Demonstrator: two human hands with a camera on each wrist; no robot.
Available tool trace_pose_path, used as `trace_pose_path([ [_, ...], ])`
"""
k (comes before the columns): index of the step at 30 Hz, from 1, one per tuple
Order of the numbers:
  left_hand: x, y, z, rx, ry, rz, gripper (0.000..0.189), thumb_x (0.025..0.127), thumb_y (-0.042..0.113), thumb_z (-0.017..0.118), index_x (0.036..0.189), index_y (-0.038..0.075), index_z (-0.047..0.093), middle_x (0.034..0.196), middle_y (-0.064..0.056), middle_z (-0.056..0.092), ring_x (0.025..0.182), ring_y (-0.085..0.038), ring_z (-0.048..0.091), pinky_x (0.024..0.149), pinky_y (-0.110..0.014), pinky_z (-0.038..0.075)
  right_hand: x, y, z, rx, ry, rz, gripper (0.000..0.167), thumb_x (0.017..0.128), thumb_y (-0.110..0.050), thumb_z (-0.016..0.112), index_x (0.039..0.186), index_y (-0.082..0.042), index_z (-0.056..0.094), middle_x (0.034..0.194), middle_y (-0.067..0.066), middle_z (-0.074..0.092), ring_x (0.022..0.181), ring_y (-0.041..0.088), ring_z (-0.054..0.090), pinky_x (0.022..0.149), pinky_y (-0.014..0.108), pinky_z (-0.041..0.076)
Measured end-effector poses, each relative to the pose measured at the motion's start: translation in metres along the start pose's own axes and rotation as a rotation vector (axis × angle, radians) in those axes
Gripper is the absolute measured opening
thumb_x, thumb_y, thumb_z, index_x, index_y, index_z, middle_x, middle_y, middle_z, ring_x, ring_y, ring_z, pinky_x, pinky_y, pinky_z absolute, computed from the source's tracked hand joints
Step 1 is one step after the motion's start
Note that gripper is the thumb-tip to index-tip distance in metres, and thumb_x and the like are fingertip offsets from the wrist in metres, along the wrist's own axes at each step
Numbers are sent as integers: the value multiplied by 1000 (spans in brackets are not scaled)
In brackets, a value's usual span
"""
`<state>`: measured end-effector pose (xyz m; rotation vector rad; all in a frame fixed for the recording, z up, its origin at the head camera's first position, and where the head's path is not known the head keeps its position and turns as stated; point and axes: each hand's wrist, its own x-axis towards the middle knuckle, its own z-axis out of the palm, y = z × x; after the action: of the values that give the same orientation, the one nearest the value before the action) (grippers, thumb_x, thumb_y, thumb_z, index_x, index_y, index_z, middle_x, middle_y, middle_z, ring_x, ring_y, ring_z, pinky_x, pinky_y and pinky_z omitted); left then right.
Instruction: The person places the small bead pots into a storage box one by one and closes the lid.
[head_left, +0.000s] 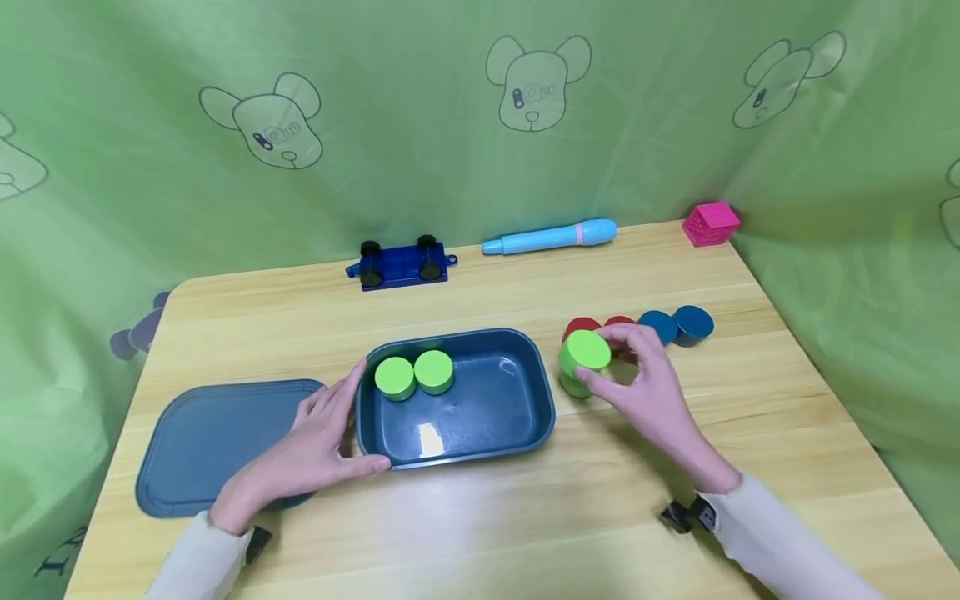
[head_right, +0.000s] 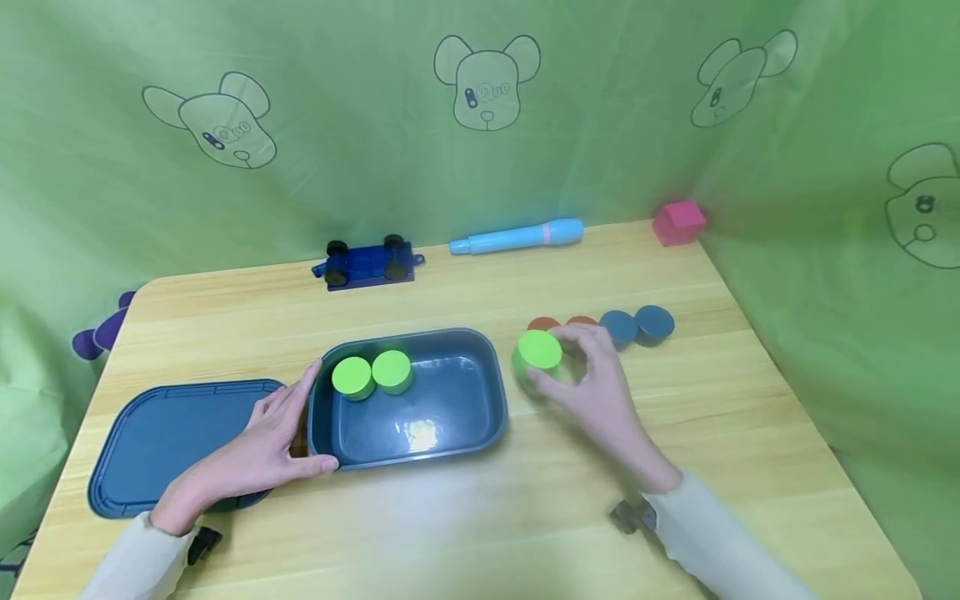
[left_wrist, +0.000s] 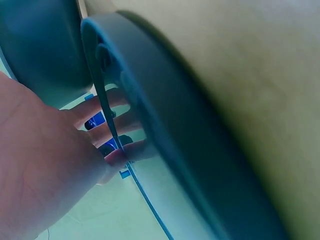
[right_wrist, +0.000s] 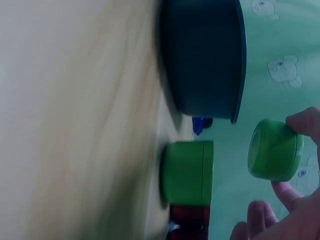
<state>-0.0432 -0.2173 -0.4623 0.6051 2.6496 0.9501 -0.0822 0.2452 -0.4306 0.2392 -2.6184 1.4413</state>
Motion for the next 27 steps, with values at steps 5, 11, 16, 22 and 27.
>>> trace_pose_path([
  [5,1,-2,-1,0,5,-5,130,90,67,81,177,26,-7,178,-20,22,160,-52,17,120,-78,8,12,-10,17,30,-71,-1,52,88,-20,94,134,-10,72,144,10,48,130,24,44,101,50,43],
  [11,0,-2,-1,3,5,-14,131,90,69,81,177,26,-7,177,-20,22,160,-50,17,121,-77,7,24,-17,44,57,-151,11,53,88,-27,95,135,-17,72,155,12,41,141,34,41,107,63,43],
  [16,-2,-1,1,-5,19,-9,131,90,68,81,177,24,-6,176,-22,24,160,-52,19,121,-78,7,30,-19,69,-13,-202,13,53,86,-36,96,133,-25,75,162,12,35,151,32,29,109,71,41],
  [22,-3,0,3,-2,23,12,131,90,67,82,177,22,-5,177,-21,24,160,-50,21,121,-78,8,33,-24,89,-98,-284,-13,54,85,-36,96,134,-23,77,165,16,33,153,37,28,112,73,36],
  [27,-1,-1,2,4,26,13,132,90,66,82,177,23,-6,177,-21,24,160,-50,21,121,-77,9,38,-33,97,-199,-310,-43,55,85,-40,96,133,-20,78,166,17,33,152,38,29,114,69,33],
])
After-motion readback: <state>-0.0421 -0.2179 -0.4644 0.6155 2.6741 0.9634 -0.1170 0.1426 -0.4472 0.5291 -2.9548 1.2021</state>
